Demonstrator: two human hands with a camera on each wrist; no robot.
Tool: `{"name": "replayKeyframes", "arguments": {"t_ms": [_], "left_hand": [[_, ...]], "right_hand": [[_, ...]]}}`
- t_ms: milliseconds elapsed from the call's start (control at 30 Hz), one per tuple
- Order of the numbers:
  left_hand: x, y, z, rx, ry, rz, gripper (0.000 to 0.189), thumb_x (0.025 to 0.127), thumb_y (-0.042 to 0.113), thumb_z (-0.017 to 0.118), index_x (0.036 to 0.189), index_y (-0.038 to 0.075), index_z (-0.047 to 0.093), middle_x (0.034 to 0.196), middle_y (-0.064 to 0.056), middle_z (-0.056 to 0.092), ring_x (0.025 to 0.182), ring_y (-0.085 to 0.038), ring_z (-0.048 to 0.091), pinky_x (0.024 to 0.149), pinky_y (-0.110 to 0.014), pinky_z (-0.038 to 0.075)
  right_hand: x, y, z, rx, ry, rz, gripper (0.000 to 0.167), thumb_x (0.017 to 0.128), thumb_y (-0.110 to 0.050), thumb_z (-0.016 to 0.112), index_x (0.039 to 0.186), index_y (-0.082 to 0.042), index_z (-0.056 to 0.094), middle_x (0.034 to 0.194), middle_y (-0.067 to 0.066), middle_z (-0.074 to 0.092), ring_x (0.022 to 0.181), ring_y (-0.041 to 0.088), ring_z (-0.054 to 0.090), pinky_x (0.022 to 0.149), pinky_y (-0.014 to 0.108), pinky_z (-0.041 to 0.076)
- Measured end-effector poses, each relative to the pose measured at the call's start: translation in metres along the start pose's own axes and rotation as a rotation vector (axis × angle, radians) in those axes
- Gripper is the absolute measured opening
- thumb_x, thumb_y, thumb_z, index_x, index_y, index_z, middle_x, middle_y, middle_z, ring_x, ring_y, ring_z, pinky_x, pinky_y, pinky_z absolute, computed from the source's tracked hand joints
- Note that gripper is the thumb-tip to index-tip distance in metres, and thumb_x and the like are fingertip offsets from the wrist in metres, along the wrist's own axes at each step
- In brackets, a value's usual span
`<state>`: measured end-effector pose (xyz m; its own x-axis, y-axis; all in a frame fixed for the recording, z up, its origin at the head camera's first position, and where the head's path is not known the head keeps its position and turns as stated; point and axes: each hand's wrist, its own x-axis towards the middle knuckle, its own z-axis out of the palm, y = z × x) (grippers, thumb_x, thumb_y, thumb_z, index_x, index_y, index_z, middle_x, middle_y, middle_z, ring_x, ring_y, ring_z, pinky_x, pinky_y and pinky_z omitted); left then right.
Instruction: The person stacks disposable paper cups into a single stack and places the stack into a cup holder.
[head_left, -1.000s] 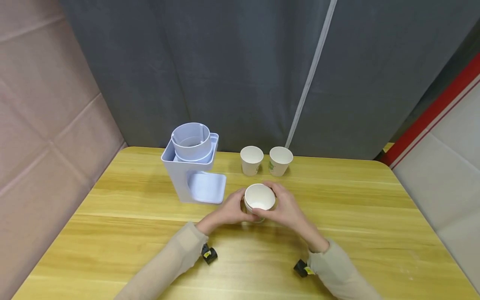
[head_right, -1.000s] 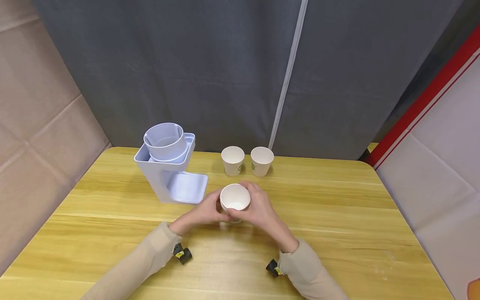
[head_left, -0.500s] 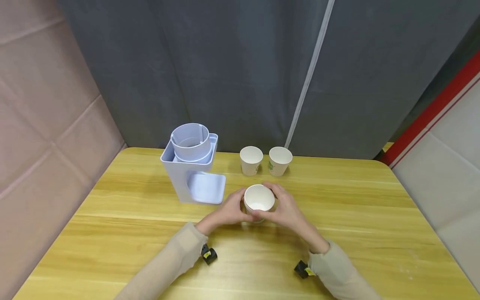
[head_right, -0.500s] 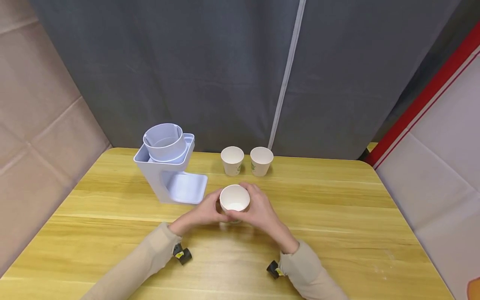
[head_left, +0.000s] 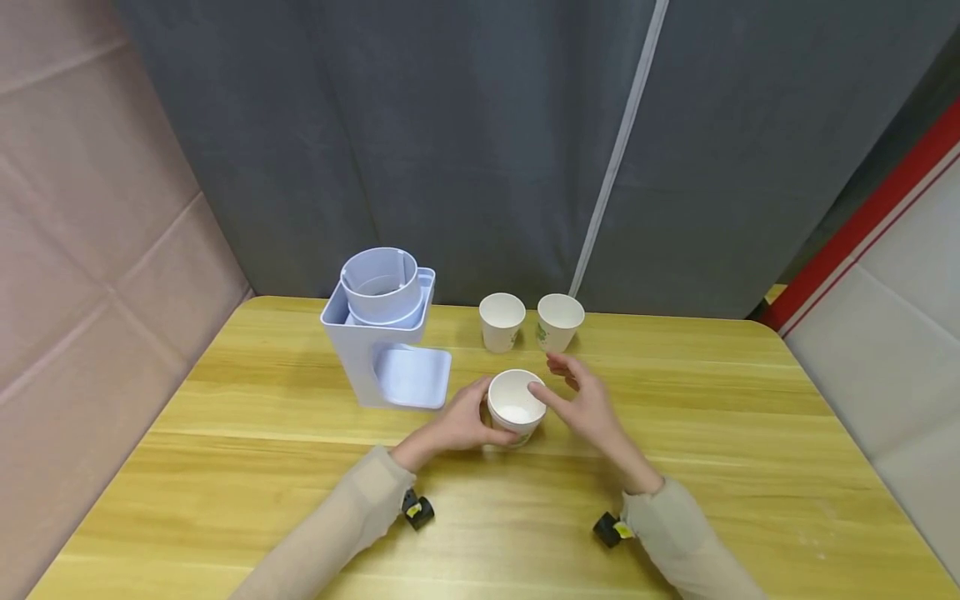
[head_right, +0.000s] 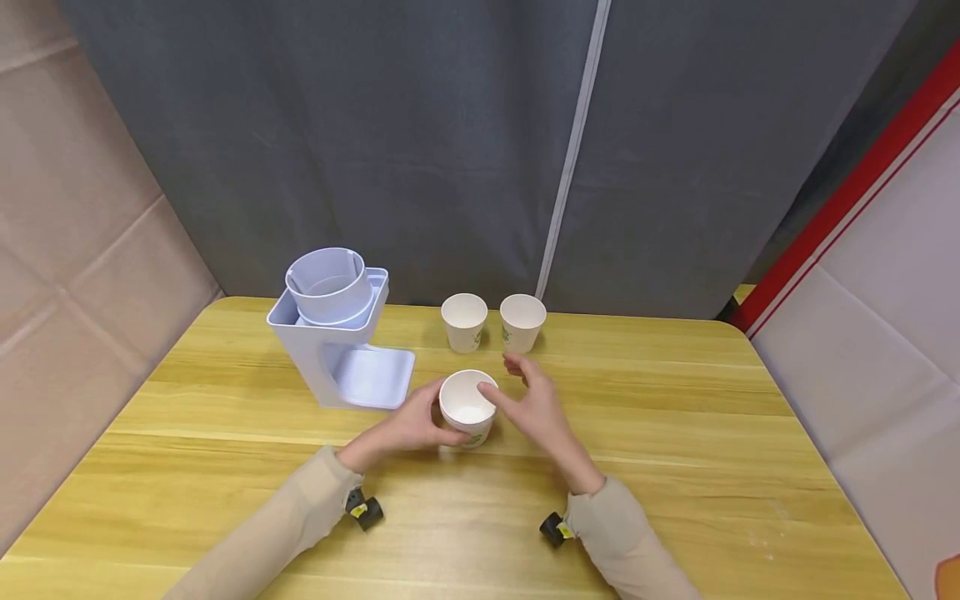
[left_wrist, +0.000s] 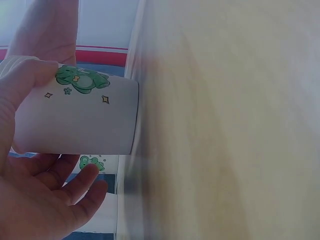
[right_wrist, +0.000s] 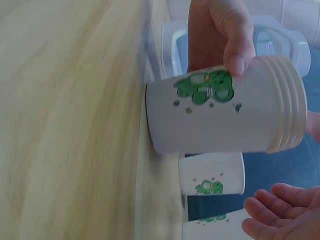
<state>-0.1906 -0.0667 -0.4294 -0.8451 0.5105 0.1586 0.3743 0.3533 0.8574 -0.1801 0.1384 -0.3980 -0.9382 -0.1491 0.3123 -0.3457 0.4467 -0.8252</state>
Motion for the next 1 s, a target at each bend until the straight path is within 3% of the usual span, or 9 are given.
{"name": "replayKeyframes", "arguments": {"t_ms": [333,567,1000], "left_hand": [[0.001,-0.001,0.000,-0.009,0.001,0.010,0.077,0.064,0.011,0.085,0.129,-0.002,0.047,0.120,-0.014,0.057,0.112,-0.026,0.053,0.100,-0.041,0.038],[0.001,0.000,-0.001,-0.001,-0.003,0.011,0.077,0.064,0.011,0.085,0.130,-0.002,0.047,0.120,-0.014,0.058,0.112,-0.025,0.053,0.100,-0.041,0.038],[0.001,-0.002,0.000,-0.010,0.001,0.008,0.077,0.063,0.011,0.085,0.129,-0.002,0.047,0.120,-0.014,0.058,0.112,-0.026,0.053,0.101,-0.042,0.038]], "right_hand": [[0.011,0.020,-0.003,-0.028,0.151,0.001,0.053,0.079,-0.009,0.074,0.123,0.011,0.051,0.118,0.028,0.056,0.108,0.039,0.054,0.092,0.054,0.043],[0.023,0.032,-0.006,-0.082,0.253,0.048,0.057,0.077,-0.013,0.076,0.121,0.013,0.051,0.118,0.029,0.055,0.107,0.041,0.053,0.093,0.052,0.042],[0.053,0.043,-0.013,-0.176,0.312,0.139,0.074,0.075,-0.024,0.079,0.128,0.012,0.044,0.119,0.028,0.051,0.109,0.040,0.049,0.094,0.046,0.040]]}}
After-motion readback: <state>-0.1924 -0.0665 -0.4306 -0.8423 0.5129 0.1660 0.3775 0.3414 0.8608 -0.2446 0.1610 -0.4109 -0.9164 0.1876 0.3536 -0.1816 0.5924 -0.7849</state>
